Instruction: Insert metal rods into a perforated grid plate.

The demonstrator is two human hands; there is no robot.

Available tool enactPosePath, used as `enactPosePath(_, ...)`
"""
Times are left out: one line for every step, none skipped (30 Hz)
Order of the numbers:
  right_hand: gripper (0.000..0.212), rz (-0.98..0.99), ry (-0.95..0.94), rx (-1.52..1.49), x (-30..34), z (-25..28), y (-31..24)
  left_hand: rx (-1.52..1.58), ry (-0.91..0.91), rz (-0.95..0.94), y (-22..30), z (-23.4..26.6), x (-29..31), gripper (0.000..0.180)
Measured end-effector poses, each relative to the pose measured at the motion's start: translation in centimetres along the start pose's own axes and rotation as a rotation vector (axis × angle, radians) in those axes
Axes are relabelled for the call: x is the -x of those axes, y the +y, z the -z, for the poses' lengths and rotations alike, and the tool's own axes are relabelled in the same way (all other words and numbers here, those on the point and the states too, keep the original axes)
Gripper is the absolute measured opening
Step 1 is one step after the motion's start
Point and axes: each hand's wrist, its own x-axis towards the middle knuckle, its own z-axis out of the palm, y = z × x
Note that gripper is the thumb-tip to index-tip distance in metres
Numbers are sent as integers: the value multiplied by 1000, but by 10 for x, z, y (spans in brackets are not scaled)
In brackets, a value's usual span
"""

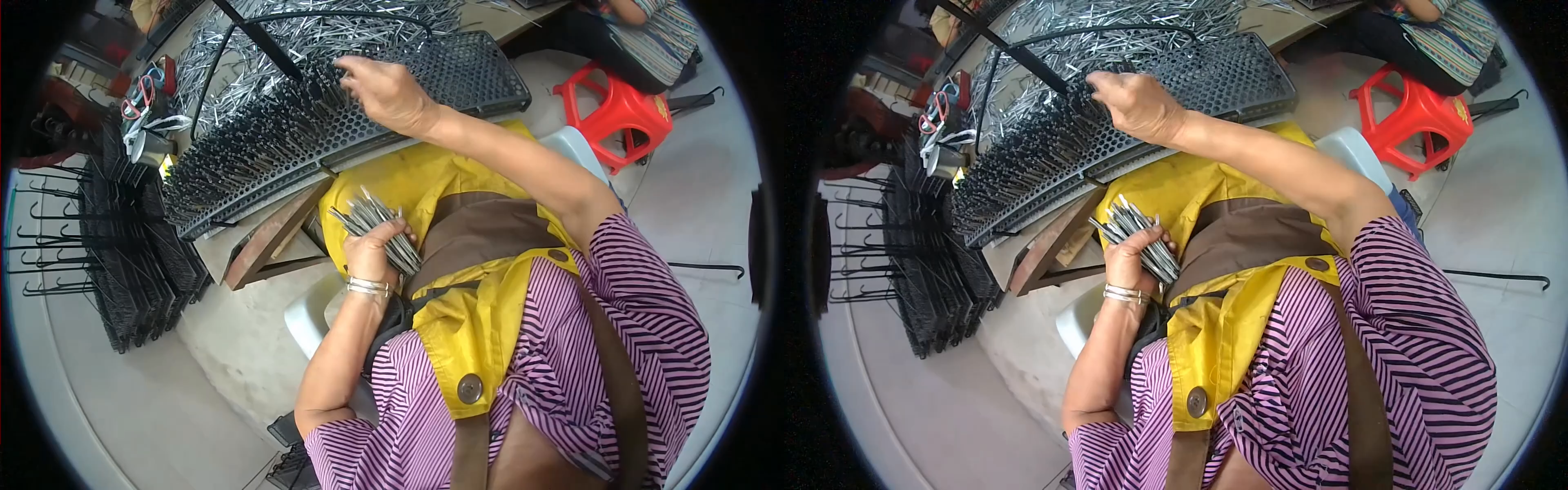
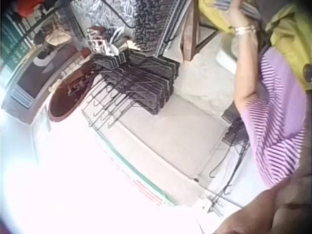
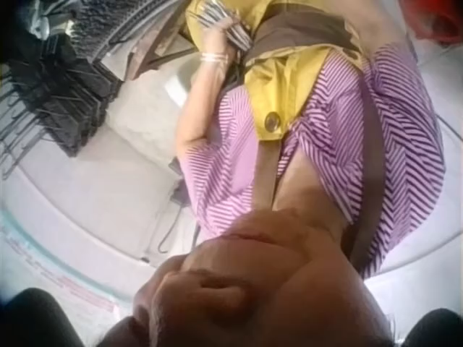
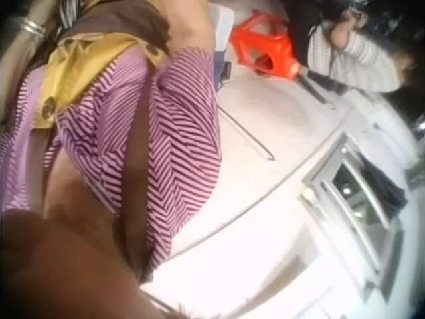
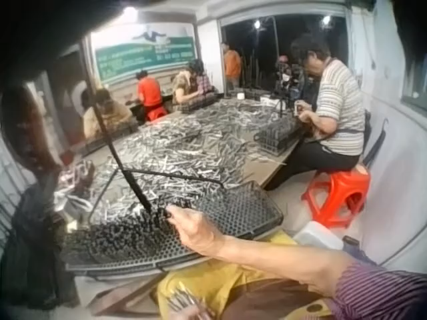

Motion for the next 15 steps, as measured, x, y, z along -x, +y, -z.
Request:
enactPosePath(28, 67, -96, 69, -2, -1, 0, -16, -2, 17, 2, 0, 0, 11)
enactPosePath(29, 135, -190, 139, -3, -2, 0, -16, -1, 17, 3, -1, 0, 11)
enactPosePath(30, 105, -315, 202, -4, -4, -1, -16, 18, 22, 4, -3, 2, 11)
enactPosePath(30, 114, -304, 200, -5, -6, -4, -18, 36, 15, 9, -3, 2, 11)
enactPosePath(29, 110, -391, 263, -6, -5, -8, -7, 8, 5, 8, -2, 1, 12)
enactPosePath(28, 107, -475, 326, -6, -3, -11, -25, -16, 33, 6, 0, 2, 17)
enactPosePath(29, 119, -434, 326, -3, -1, -11, 6, -35, 50, 4, 1, 0, 17)
enactPosePath(30, 138, -389, 286, 0, -1, -13, 38, -48, 60, 1, 3, -2, 17)
enactPosePath(30, 141, -357, 250, 2, 4, -22, 46, -46, 48, 0, 4, -2, 17)
enactPosePath(28, 151, -329, 249, 6, 12, -30, 52, -51, 44, -1, 3, -1, 17)
enactPosePath(28, 98, -355, 216, 11, 19, -42, 69, 3, 5, 1, -2, 3, 15)
enactPosePath(26, 68, -360, 176, 22, 25, -50, 63, 0, -5, -1, -2, 3, 16)
enactPosePath(15, 13, -377, 75, 36, 30, -53, 75, -7, -6, -2, -2, 4, 16)
enactPosePath(21, -124, -442, -1, 48, 37, -60, 87, -11, -6, -3, -3, 4, 17)
enactPosePath(29, -241, -549, -39, 57, 43, -65, 72, -9, -11, -3, -4, 7, 17)
